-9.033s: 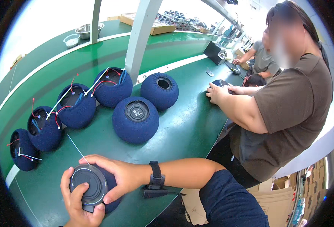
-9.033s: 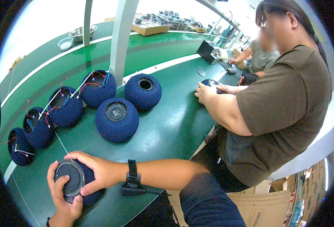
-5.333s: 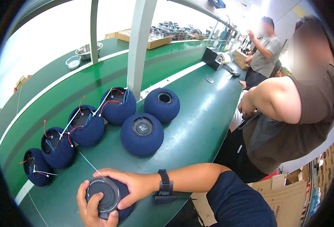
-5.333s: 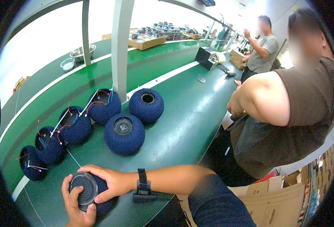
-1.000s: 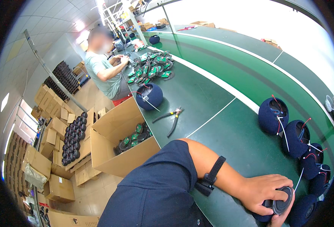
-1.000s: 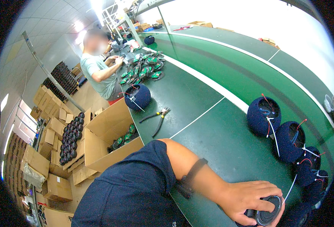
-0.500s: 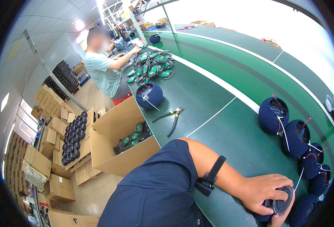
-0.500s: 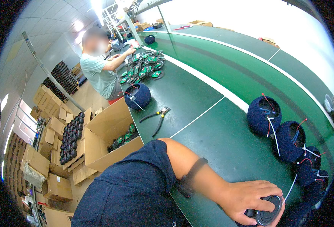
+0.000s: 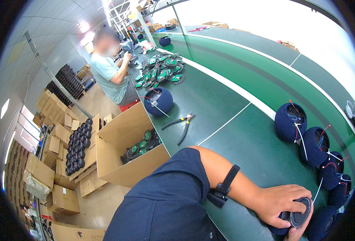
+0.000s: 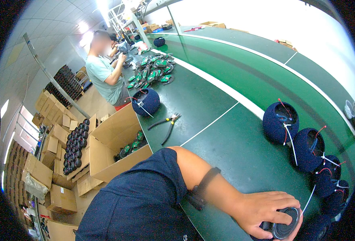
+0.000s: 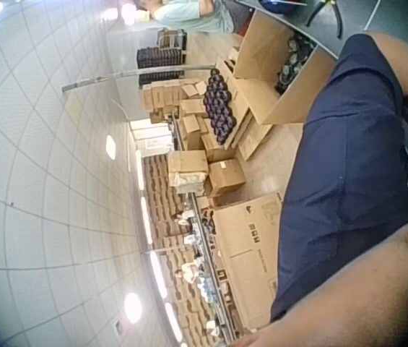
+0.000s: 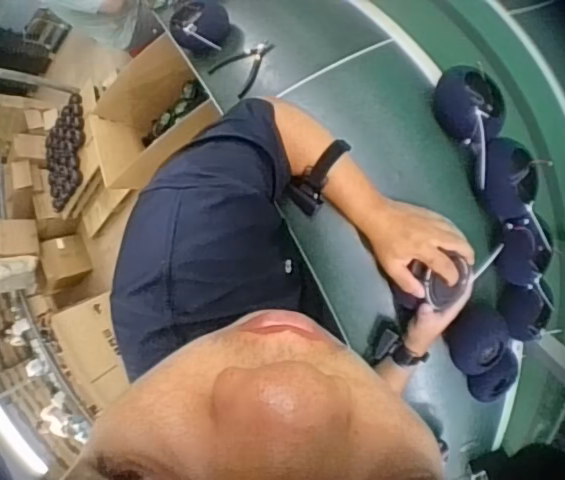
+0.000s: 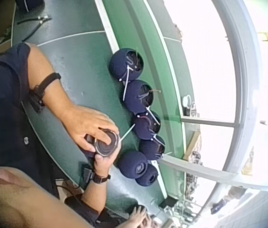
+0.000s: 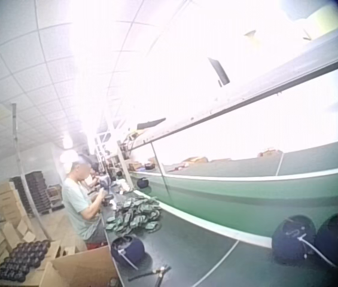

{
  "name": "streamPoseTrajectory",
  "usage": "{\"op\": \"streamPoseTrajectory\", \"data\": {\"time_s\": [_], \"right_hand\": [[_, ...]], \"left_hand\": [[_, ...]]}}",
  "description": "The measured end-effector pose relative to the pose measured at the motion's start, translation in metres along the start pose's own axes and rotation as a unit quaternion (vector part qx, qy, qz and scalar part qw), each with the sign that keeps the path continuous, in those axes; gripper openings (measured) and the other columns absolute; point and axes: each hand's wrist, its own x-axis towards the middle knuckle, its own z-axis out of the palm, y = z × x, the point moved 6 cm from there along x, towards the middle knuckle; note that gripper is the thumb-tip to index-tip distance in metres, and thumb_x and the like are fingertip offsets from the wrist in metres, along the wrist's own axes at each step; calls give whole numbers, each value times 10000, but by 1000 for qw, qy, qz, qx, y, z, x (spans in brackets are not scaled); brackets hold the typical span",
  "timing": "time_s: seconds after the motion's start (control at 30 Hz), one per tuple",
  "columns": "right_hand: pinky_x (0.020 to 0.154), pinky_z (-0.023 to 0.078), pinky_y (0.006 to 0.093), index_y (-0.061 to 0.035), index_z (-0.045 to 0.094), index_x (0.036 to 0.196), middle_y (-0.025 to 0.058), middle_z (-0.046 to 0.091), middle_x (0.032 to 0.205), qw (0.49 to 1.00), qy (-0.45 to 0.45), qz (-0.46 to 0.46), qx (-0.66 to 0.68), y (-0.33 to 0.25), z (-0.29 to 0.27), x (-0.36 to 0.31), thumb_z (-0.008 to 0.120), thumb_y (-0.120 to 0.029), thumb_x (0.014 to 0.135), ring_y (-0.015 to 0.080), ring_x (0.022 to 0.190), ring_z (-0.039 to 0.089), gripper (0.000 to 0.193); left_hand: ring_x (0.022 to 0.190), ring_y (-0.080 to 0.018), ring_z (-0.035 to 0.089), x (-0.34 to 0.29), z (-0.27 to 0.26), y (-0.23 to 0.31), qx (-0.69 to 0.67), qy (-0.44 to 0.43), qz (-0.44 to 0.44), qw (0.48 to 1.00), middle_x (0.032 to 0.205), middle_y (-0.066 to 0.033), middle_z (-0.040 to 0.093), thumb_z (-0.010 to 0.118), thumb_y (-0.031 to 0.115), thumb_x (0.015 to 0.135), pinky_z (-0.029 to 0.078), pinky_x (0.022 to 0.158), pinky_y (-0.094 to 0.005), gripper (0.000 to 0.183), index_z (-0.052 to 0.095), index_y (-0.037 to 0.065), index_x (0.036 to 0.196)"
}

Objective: Assembling blue spherical smart speakers by connecting internal components and circuit boards.

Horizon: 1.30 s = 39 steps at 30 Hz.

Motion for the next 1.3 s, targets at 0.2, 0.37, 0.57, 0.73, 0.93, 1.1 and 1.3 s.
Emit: {"op": "streamPoseTrajectory", "data": {"time_s": [0.2,0.37,0.57,0.73,0.93,1.1,1.3], "right_hand": [[1146,369,434,48,329,1501,174,459,1460,1000,4,-7,-2,2,-1,0,777,-694,758,306,1363,454,1141],[1143,375,430,43,326,1504,173,455,1463,1000,3,-6,-15,0,-1,0,773,-704,755,306,1363,454,1148],[1143,376,430,41,331,1502,171,452,1464,1000,2,-8,-5,2,-2,0,773,-698,760,306,1366,451,1136],[1144,378,433,40,331,1502,170,451,1465,1000,2,-9,-6,1,-1,1,778,-687,762,306,1366,450,1130],[1145,378,434,36,325,1507,166,446,1472,1000,1,-10,6,4,-3,-1,788,-674,761,305,1374,444,1129],[1147,378,434,35,312,1514,165,435,1483,1000,1,-5,13,4,-2,-1,794,-668,759,305,1382,435,1138],[1149,374,435,40,312,1512,172,436,1481,1000,-2,-5,13,3,-2,-1,793,-663,763,308,1381,436,1134]], "left_hand": [[1167,-503,489,1,-1,0,-1,3,4,1000,1295,-287,452,791,283,696,418,996,-561,525,563,46,1106],[1162,-506,492,1,-1,0,0,4,6,1000,1298,-288,452,791,286,695,420,992,-564,525,566,45,1103],[1162,-507,493,0,0,-1,3,5,3,1000,1299,-286,453,790,289,697,424,988,-567,531,567,45,1112],[1160,-506,495,0,0,-1,0,3,4,1000,1300,-282,454,784,295,698,423,987,-569,536,561,53,1122],[1159,-503,498,0,1,-1,4,6,5,1000,1294,-279,461,782,291,694,424,988,-569,527,561,55,1110],[1156,-499,503,1,-1,0,6,8,9,1000,1290,-280,464,779,289,695,425,990,-564,523,561,54,1108],[1156,-498,504,1,-1,1,3,9,8,1000,1284,-278,468,777,287,699,425,991,-562,515,560,52,1103]]}}
